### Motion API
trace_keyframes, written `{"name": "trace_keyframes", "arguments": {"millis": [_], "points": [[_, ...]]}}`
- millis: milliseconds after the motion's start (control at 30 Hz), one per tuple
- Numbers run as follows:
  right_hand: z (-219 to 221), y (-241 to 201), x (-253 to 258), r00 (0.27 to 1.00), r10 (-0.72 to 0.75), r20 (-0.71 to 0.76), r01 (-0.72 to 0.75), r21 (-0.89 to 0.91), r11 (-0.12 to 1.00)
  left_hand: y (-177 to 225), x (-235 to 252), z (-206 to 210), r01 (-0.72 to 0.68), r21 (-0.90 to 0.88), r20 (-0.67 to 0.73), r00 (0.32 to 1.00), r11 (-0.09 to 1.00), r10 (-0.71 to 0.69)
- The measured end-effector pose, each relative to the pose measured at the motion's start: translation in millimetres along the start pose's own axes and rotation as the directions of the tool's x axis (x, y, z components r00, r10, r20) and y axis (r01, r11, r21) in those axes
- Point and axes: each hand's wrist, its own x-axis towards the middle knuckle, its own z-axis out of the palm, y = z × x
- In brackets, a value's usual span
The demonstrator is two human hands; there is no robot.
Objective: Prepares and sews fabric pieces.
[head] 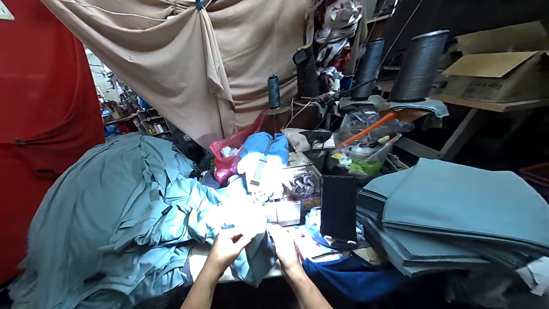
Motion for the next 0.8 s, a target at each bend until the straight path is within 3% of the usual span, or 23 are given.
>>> {"name": "trace_keyframes", "arguments": {"millis": [67, 167, 267, 333, 400, 467, 600, 700, 800], "points": [[-4.2, -0.8, 1.0, 1.000, -0.008, 0.021, 0.008, -0.034, 0.999, 3.6, 0.2, -0.3, -0.039, 0.007, -0.207, 0.978, 0.999, 0.040], [-10.1, -1.5, 2.0, 0.993, -0.007, 0.117, 0.015, -0.069, 0.997, 9.8, 5.9, -0.3, -0.105, 0.071, -0.498, 0.858, 0.992, 0.126], [-15.1, 0.0, -3.0, 0.988, 0.007, 0.156, 0.011, -0.111, 0.994, 8.2, 15.2, 3.6, -0.143, 0.279, -0.631, 0.719, 0.950, 0.293], [-21.6, -4.3, -13.1, 0.988, 0.049, 0.144, -0.044, -0.037, 0.998, -0.4, 21.2, 5.9, -0.220, 0.370, -0.658, 0.624, 0.903, 0.422], [-28.7, -4.9, -22.1, 0.992, 0.067, 0.111, -0.074, 0.059, 0.995, -7.1, 21.4, 7.4, -0.331, 0.378, -0.642, 0.579, 0.865, 0.502], [-35.7, -5.2, -29.8, 0.992, 0.092, 0.090, -0.107, 0.174, 0.979, -9.3, 13.1, 11.3, -0.497, 0.327, -0.561, 0.582, 0.804, 0.589], [-50.9, -3.6, -41.4, 0.993, 0.052, 0.106, -0.084, 0.318, 0.944, -18.6, -11.6, 35.2, -0.727, 0.282, -0.241, 0.578, 0.626, 0.780], [-55.9, -6.5, -45.5, 0.990, 0.048, 0.135, -0.091, 0.333, 0.938, -30.7, -20.7, 60.5, -0.737, 0.387, -0.131, 0.551, 0.554, 0.824], [-57.8, -9.2, -50.0, 0.987, 0.039, 0.153, -0.088, 0.329, 0.940, -33.9, -25.1, 78.2, -0.691, 0.446, -0.170, 0.558, 0.569, 0.812]]}}
